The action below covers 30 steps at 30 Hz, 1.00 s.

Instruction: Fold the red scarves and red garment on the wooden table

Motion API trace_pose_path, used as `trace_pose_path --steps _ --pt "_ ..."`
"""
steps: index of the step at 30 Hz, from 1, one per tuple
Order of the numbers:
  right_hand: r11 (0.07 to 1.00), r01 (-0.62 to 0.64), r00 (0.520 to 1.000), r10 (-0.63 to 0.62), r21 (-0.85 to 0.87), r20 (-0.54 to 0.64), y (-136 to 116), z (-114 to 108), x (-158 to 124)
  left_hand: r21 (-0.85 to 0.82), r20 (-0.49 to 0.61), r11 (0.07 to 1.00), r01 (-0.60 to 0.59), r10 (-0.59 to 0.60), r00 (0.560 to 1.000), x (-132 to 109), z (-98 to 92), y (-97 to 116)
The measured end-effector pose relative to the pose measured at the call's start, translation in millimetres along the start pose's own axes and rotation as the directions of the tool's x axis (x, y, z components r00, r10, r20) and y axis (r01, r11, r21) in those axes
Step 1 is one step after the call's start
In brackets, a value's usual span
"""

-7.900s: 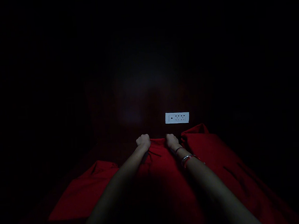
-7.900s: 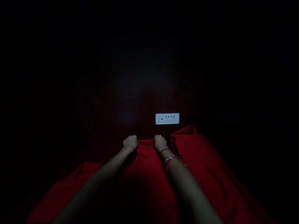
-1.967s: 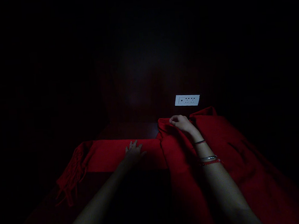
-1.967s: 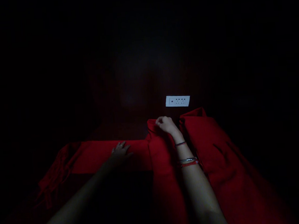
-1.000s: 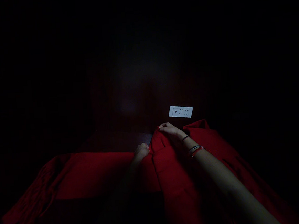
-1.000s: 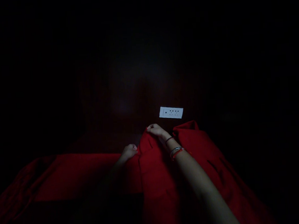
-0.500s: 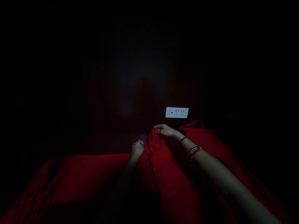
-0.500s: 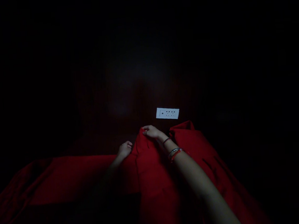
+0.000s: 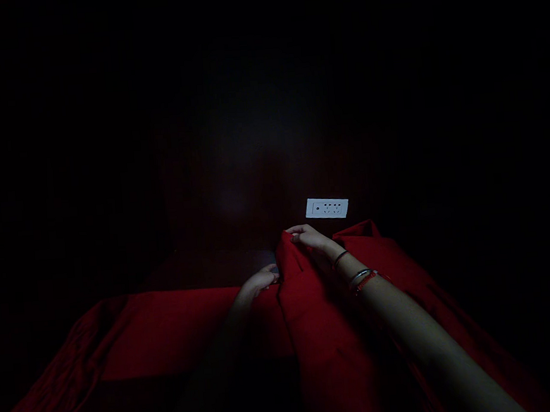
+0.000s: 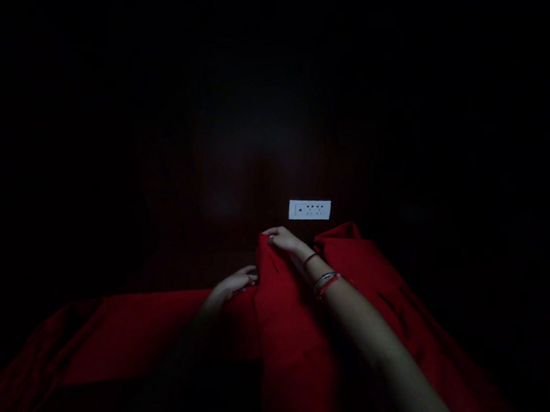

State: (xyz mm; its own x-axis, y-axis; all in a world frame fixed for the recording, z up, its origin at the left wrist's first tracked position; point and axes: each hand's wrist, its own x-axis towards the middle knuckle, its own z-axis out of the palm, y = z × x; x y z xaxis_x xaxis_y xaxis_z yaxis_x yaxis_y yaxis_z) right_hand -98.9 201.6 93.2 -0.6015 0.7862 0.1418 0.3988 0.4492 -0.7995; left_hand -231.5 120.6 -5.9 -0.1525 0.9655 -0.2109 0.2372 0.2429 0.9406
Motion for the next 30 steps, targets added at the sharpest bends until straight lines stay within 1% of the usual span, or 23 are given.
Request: trace_pose_path --steps 2,4,6,8,10,12,14,16,18,19,20,22,23,25,26,27,28,29,30 --pt "1.000 0.013 1.000 -0.013 -0.006 0.026 2 0 -2 0.025 -0.025 1.000 0.008 -0.008 1.000 -1 -0.1 1" --pt "0.997 0.018 0.999 -0.014 -0.072 0.049 5 4 -3 0.064 -0.087 0.998 0.028 -0.023 0.996 -1 -4.3 2" --pt "0.975 0.022 0.997 -0.006 -0.219 0.075 7 11 -3 0.104 -0.170 0.993 0.050 -0.032 0.985 1 -12.5 3" --pt "0.930 0.021 0.995 0.014 -0.366 0.094 7 19 -3 0.145 -0.252 0.987 0.062 -0.024 0.967 4 -22.9 4" --pt "0.897 0.004 0.995 0.039 -0.442 0.090 5 24 -2 0.193 -0.314 0.979 0.061 0.003 0.949 7 -32.7 5" --pt "0.889 -0.031 0.997 0.061 -0.458 0.052 4 25 0 0.246 -0.348 0.968 0.044 0.046 0.936 7 -39.9 7" --pt "0.876 -0.084 0.996 0.087 -0.476 -0.016 4 22 2 0.306 -0.366 0.952 0.017 0.101 0.925 4 -43.6 12" --pt "0.862 -0.144 0.989 0.109 -0.487 -0.099 8 13 4 0.361 -0.380 0.932 -0.015 0.162 0.911 -3 -43.3 20" --pt "0.851 -0.184 0.979 0.115 -0.492 -0.168 16 2 4 0.453 -0.394 0.890 -0.053 0.253 0.884 -11 -39.0 29" --pt "0.848 -0.193 0.976 0.112 -0.494 -0.189 21 -4 4 0.530 -0.383 0.844 -0.079 0.321 0.866 -14 -35.5 35" --pt "0.846 -0.193 0.974 0.106 -0.497 -0.198 26 -8 3 0.622 -0.350 0.776 -0.105 0.397 0.849 -16 -31.2 41" --pt "0.850 -0.166 0.980 0.084 -0.500 -0.183 37 -15 1 0.801 -0.215 0.579 -0.155 0.519 0.827 -17 -21.6 54" --pt "0.853 -0.127 0.987 0.058 -0.506 -0.151 43 -15 -1 0.861 -0.137 0.479 -0.171 0.542 0.829 -16 -16.8 61" --pt "0.833 0.010 0.999 -0.033 -0.553 -0.032 52 -13 -3 0.918 -0.010 0.346 -0.195 0.512 0.859 -10 -9.3 74" --pt "0.803 0.084 0.996 -0.072 -0.590 0.043 55 -11 -4 0.931 0.032 0.304 -0.201 0.481 0.876 -7 -6.9 79" --pt "0.760 0.135 0.990 -0.085 -0.636 0.108 58 -9 -4 0.939 0.060 0.277 -0.204 0.451 0.891 -4 -5.7 83" --pt "0.712 0.154 0.986 -0.068 -0.685 0.152 59 -7 -5 0.943 0.076 0.263 -0.204 0.427 0.901 -1 -5.4 86" --pt "0.670 0.140 0.986 -0.028 -0.729 0.164 59 -6 -5 0.946 0.084 0.253 -0.204 0.415 0.906 0 -6.1 87" --pt "0.641 0.098 0.989 0.024 -0.761 0.147 59 -6 -5 0.949 0.087 0.242 -0.203 0.417 0.905 -1 -7.6 87"
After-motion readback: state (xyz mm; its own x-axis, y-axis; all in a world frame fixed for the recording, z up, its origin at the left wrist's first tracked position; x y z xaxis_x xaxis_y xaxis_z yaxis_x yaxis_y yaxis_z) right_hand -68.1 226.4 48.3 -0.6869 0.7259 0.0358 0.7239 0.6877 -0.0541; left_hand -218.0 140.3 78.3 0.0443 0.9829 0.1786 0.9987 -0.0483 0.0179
